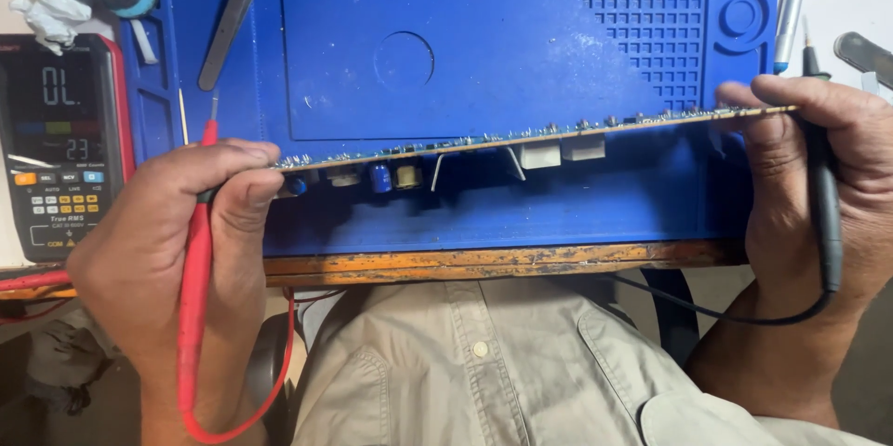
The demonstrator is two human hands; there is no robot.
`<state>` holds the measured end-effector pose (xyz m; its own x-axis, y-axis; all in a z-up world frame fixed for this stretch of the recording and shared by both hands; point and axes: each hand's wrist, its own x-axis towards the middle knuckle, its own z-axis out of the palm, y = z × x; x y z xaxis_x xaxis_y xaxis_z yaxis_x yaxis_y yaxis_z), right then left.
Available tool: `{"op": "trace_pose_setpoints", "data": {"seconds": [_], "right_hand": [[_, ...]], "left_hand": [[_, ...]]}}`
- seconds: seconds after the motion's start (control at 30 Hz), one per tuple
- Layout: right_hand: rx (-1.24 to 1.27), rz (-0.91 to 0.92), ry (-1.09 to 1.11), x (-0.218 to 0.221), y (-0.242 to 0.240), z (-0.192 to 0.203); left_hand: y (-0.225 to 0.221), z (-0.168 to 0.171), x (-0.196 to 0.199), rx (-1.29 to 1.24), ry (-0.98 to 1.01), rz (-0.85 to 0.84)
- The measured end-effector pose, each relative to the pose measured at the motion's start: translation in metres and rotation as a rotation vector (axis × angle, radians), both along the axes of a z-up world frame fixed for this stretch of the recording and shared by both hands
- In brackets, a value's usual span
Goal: Testing a circuit board with a multimeter and then cleaning it using a brush and cleaning solution.
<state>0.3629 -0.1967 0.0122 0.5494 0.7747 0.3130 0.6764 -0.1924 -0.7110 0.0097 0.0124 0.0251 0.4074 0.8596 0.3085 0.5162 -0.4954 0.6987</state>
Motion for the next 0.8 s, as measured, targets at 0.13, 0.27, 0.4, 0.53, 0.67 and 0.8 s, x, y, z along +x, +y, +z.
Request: {"op": "trace_pose_setpoints", "data": {"seconds": [0.13,0.27,0.4,0.53,0.67,0.8], "right_hand": [[-0.040,0.043,-0.040,0.014,-0.009,-0.003],[-0.150,0.207,-0.245,0.031,-0.026,-0.011],[-0.224,0.260,-0.340,0.044,-0.043,-0.023],[-0.235,0.303,-0.343,0.036,-0.044,-0.017],[-0.237,0.334,-0.251,0.039,-0.049,-0.018],[-0.287,0.349,-0.251,0.050,-0.065,-0.018]], "left_hand": [[0.004,-0.021,-0.014,0.186,0.011,-0.072],[-0.011,-0.033,-0.015,-0.135,-0.119,0.092],[-0.011,-0.050,-0.045,0.182,0.156,-0.206],[-0.017,-0.030,-0.026,-0.470,0.035,0.243],[-0.015,-0.052,-0.050,0.335,0.233,-0.225],[-0.007,-0.041,-0.048,0.382,0.224,-0.298]]}}
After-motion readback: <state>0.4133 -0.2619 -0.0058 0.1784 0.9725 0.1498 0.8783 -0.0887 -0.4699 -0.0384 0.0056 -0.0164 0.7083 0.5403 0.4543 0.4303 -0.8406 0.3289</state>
